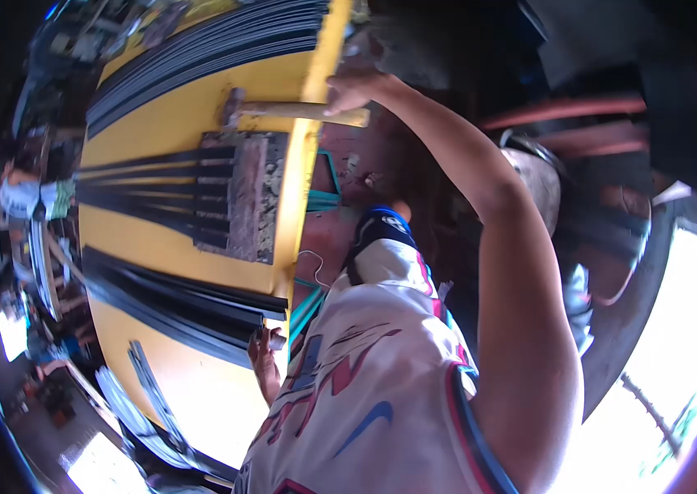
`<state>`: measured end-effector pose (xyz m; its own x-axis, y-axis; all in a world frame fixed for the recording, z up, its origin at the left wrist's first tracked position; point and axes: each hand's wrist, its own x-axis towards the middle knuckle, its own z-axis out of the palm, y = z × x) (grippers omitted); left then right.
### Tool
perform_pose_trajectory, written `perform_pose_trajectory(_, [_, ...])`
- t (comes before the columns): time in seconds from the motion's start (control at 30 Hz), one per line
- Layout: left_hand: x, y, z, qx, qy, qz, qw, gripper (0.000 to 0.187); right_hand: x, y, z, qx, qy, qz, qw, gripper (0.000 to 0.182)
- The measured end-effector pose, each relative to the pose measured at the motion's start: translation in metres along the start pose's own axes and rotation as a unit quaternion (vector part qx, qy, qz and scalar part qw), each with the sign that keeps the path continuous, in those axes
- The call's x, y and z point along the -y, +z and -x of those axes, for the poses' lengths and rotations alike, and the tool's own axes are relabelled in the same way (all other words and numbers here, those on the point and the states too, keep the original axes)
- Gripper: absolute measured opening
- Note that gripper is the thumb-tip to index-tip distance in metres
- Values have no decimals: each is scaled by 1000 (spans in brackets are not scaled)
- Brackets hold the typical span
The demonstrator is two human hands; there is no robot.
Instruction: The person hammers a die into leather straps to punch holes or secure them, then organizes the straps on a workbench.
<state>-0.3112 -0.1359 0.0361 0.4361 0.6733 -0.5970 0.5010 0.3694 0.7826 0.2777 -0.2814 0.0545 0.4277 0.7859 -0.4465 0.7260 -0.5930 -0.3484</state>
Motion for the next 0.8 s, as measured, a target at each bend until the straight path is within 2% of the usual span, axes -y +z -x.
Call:
perform_pose_trajectory(0.03, [5,5,-4,-12,4,6,1000,25,17,-9,7,47,52,-40,997,83])
perform_pose_trajectory(0.07, [-7,17,2,-15,-3,28,999,25,2,18,-25,29,41,-28,998,81])
perform_pose_trajectory(0.1, [-6,24,0,-8,28,61,998,25,11,21,-31,16,22,-58,998,79])
perform_pose_trajectory(0.17, [-5,39,0,-41,56,28,997,24,31,24,-37,-5,-18,-118,993,77])
perform_pose_trajectory(0.2, [-7,50,2,-70,41,40,996,22,42,30,-43,-64,-78,-86,991,79])
perform_pose_trajectory(0.23, [-10,66,3,-105,25,60,992,21,22,65,-74,-144,-153,-9,978,81])
perform_pose_trajectory(0.3, [-19,93,8,-175,30,127,976,18,41,58,-93,-99,-108,1,989,83])
perform_pose_trajectory(0.37, [-18,123,21,-242,45,85,965,16,46,36,-102,28,-95,-44,994,81])
perform_pose_trajectory(0.43, [-17,162,22,-315,1,112,942,24,21,46,-121,-13,-136,36,990,83])
perform_pose_trajectory(0.5, [-24,196,31,-351,-54,133,925,28,26,32,-127,40,-109,-44,992,86])
perform_pose_trajectory(0.57, [-32,231,45,-378,-106,234,889,31,36,27,-123,46,-102,-124,986,76])
perform_pose_trajectory(0.63, [-18,271,51,-433,-55,341,832,30,52,8,-136,191,-70,-152,967,56])
perform_pose_trajectory(0.67, [-14,293,58,-452,-59,340,822,28,61,3,-131,199,-44,-214,955,36])
perform_pose_trajectory(0.7, [-14,300,67,-475,-61,330,813,28,64,1,-136,204,-57,-207,955,36])
perform_pose_trajectory(0.77, [-13,321,73,-514,-114,388,756,27,65,3,-144,201,-18,-277,940,21])
perform_pose_trajectory(0.8, [-7,329,75,-526,-115,397,743,28,64,4,-153,226,30,-271,935,27])
